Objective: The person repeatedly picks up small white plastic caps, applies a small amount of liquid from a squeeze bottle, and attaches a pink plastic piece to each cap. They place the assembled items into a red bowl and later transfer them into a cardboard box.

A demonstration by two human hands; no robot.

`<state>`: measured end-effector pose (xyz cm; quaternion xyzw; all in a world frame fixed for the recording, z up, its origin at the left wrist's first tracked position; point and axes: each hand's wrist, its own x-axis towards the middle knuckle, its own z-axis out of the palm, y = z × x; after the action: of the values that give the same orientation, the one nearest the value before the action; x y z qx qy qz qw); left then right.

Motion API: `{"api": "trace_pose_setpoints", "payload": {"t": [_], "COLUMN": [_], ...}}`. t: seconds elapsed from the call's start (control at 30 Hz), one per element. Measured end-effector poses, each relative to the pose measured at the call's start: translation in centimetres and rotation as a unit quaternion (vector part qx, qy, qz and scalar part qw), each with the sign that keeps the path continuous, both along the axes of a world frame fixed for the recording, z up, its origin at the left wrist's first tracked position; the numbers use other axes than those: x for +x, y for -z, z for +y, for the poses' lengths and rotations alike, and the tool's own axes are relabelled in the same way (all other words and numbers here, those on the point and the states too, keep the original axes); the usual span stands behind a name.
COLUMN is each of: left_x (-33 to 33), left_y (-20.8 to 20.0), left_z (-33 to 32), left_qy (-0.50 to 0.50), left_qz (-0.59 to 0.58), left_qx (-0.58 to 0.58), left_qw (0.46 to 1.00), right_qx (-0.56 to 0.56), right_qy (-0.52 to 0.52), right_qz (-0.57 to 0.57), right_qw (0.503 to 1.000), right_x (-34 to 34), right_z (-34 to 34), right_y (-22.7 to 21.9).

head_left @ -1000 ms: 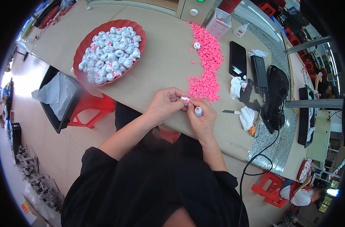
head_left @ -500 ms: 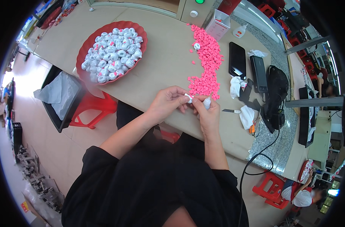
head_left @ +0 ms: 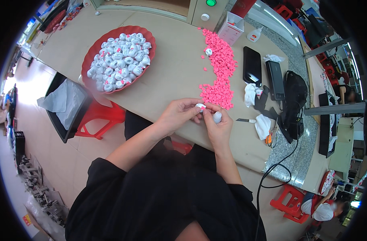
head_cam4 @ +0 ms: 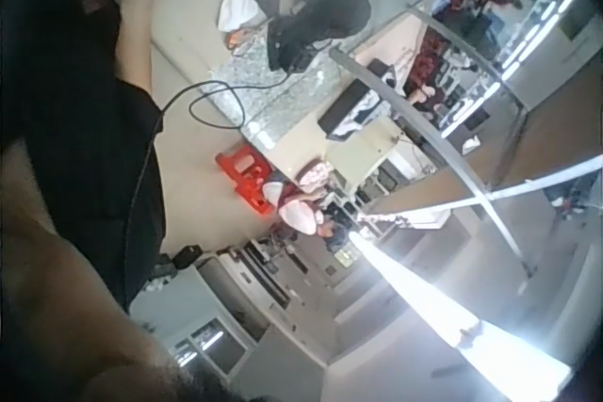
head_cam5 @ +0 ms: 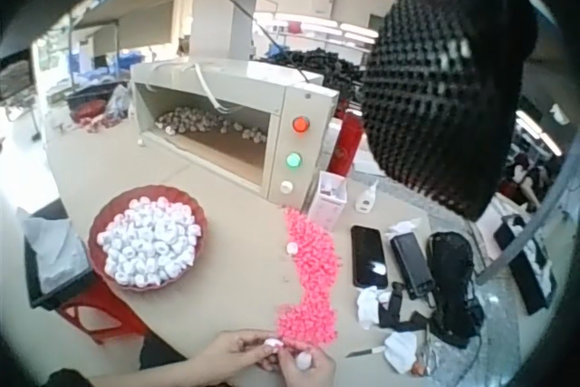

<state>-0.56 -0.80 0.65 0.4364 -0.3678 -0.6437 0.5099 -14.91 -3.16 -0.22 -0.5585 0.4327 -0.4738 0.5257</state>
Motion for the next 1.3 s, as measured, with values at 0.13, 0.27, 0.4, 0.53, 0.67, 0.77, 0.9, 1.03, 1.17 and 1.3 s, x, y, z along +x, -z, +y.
{"api": "trace_pose_setpoints", "payload": {"t": [0.13,0.27,0.4,0.53,0.67,0.77,0.9,1.03,1.17,1.3], "left_x": [0.0,0.0,-0.1,-0.1,0.0,0.2,1.9,9.1,10.0,5.2], "left_y": [0.1,0.1,0.1,0.1,0.4,0.2,-1.2,-5.3,-6.8,-2.9], "left_z": [-0.1,0.1,0.0,-0.1,0.0,0.2,0.2,-0.9,-4.0,-11.4], "left_qy": [-0.004,-0.01,-0.01,-0.013,-0.01,-0.013,-0.069,-0.342,-0.347,-0.164], "left_qz": [0.004,0.024,0.025,0.013,0.02,0.02,-0.066,-0.522,-0.69,-0.593], "left_qx": [-0.003,-0.004,-0.003,0.01,0.017,0.023,-0.028,-0.228,-0.271,-0.415], "left_qw": [1.0,1.0,1.0,1.0,1.0,0.999,0.995,0.748,0.574,0.67], "right_qx": [-0.077,-0.116,-0.125,-0.198,-0.259,-0.277,-0.141,-0.054,-0.076,-0.006], "right_qy": [-0.002,-0.011,-0.014,-0.012,-0.009,-0.01,0.003,-0.004,-0.011,-0.025], "right_qz": [0.06,0.074,0.081,0.1,0.127,0.128,0.059,-0.003,-0.132,-0.118], "right_qw": [0.995,0.99,0.989,0.975,0.958,0.952,0.988,0.999,0.988,0.993], "right_x": [-0.4,-0.4,-0.3,-0.3,-0.2,0.0,0.0,-1.0,-0.7,-0.1], "right_z": [0.0,0.0,0.0,-0.1,-0.1,-0.2,0.2,0.2,-0.3,0.2], "right_y": [0.3,-0.1,-0.2,0.0,0.3,0.4,0.1,-0.2,0.2,-0.5]}}
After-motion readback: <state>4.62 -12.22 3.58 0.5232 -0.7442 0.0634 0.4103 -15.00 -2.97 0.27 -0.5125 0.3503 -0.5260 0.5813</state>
